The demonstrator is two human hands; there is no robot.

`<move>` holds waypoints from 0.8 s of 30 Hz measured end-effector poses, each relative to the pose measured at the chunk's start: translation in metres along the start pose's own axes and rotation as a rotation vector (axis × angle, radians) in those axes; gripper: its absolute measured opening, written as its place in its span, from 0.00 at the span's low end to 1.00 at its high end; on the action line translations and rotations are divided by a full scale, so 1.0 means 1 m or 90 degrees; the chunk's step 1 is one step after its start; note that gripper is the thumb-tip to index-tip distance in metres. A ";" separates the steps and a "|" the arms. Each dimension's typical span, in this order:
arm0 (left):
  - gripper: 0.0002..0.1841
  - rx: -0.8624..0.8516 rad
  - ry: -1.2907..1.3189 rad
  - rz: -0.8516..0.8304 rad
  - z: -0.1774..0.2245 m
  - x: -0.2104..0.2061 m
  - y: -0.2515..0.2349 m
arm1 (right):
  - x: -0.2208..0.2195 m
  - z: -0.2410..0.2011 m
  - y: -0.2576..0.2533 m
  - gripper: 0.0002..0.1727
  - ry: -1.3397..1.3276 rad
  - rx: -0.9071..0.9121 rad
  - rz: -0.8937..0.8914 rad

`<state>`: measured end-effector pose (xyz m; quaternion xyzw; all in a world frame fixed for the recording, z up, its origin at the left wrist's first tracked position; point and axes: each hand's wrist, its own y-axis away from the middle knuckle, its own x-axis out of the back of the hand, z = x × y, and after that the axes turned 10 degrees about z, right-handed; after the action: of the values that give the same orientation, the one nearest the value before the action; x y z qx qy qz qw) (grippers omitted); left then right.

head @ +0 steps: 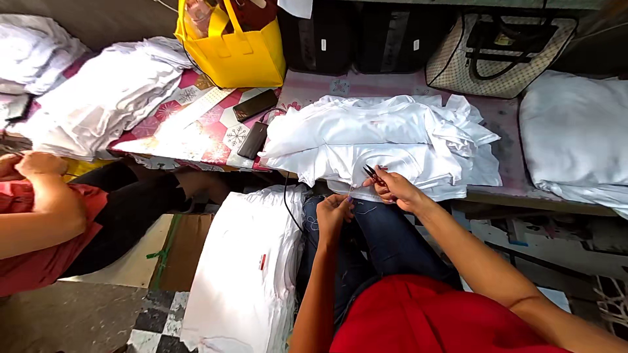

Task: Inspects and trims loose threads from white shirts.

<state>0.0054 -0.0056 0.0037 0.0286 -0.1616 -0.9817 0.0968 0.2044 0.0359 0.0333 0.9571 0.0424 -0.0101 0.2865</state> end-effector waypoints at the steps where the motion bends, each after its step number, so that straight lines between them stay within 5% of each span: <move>1: 0.03 0.001 0.003 0.000 0.000 0.001 0.002 | 0.003 -0.005 0.006 0.30 0.034 -0.018 -0.024; 7: 0.02 -0.005 -0.001 -0.006 0.000 -0.004 0.006 | -0.004 -0.006 0.004 0.27 0.122 -0.084 -0.120; 15: 0.02 -0.005 -0.009 -0.009 -0.005 -0.003 0.004 | -0.011 -0.006 -0.016 0.22 0.119 -0.037 -0.099; 20: 0.18 -0.030 -0.499 -0.066 0.008 0.014 0.002 | -0.001 -0.009 -0.003 0.21 0.146 -0.013 -0.065; 24: 0.32 -0.152 -0.550 0.062 0.019 0.000 0.002 | -0.003 -0.014 0.005 0.22 0.174 -0.002 -0.049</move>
<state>0.0039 -0.0014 0.0222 -0.4030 -0.0737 -0.9096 0.0693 0.2019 0.0397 0.0478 0.9468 0.1175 0.1093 0.2791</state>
